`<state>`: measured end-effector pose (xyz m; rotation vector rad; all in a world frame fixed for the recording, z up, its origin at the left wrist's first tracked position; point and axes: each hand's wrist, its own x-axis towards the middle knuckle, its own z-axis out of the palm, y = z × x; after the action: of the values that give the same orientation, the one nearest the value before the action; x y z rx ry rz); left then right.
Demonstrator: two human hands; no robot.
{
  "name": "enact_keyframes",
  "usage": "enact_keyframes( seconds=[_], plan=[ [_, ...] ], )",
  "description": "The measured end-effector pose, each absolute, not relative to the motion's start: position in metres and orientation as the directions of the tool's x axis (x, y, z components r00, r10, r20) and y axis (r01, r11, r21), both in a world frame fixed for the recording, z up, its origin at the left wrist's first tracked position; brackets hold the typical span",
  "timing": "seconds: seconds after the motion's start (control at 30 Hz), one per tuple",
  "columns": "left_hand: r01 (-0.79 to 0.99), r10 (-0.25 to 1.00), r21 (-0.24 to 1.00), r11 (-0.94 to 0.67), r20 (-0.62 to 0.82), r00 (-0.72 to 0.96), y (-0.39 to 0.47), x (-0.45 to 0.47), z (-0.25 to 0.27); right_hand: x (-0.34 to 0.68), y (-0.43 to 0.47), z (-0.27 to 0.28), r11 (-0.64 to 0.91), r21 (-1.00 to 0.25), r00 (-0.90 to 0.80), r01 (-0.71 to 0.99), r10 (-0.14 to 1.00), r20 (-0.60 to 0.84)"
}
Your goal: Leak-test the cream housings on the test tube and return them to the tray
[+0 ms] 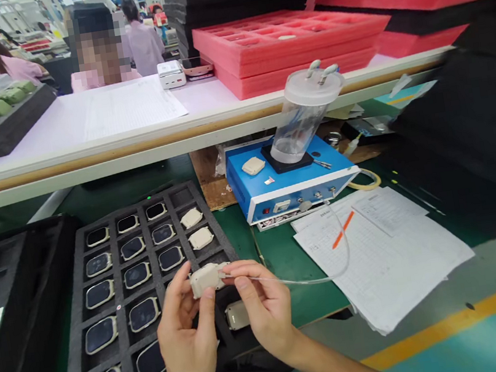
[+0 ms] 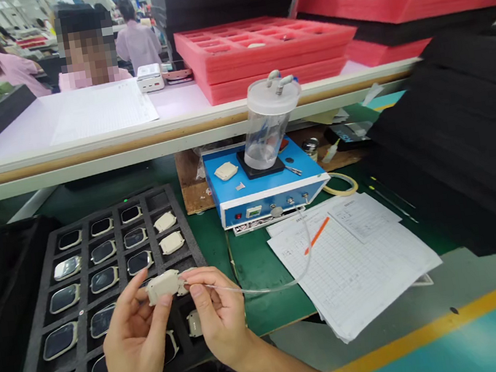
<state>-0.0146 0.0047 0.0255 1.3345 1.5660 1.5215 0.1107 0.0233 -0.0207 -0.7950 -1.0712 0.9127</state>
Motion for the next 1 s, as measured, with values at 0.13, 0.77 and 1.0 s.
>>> enact_keyframes(
  seconds=[0.13, 0.77, 1.0],
  plan=[
    [0.658, 0.915, 0.695, -0.291, 0.404, -0.022, 0.046, -0.036, 0.053, 0.112, 0.019, -0.021, 0.386, -0.881, 0.264, -0.274, 0.911, 0.318],
    [0.836, 0.876, 0.274, -0.475, 0.238, 0.420, -0.012, -0.068, 0.072, 0.116, 0.014, -0.021, 0.327, -0.913, 0.290, -0.243, 0.923, 0.253],
    [0.870, 0.911, 0.288, -0.401, 0.227, 0.345, -0.048, -0.064, 0.041, 0.116, 0.012, -0.010, 0.320, -0.935, 0.264, -0.155, 0.925, 0.274]
  ],
)
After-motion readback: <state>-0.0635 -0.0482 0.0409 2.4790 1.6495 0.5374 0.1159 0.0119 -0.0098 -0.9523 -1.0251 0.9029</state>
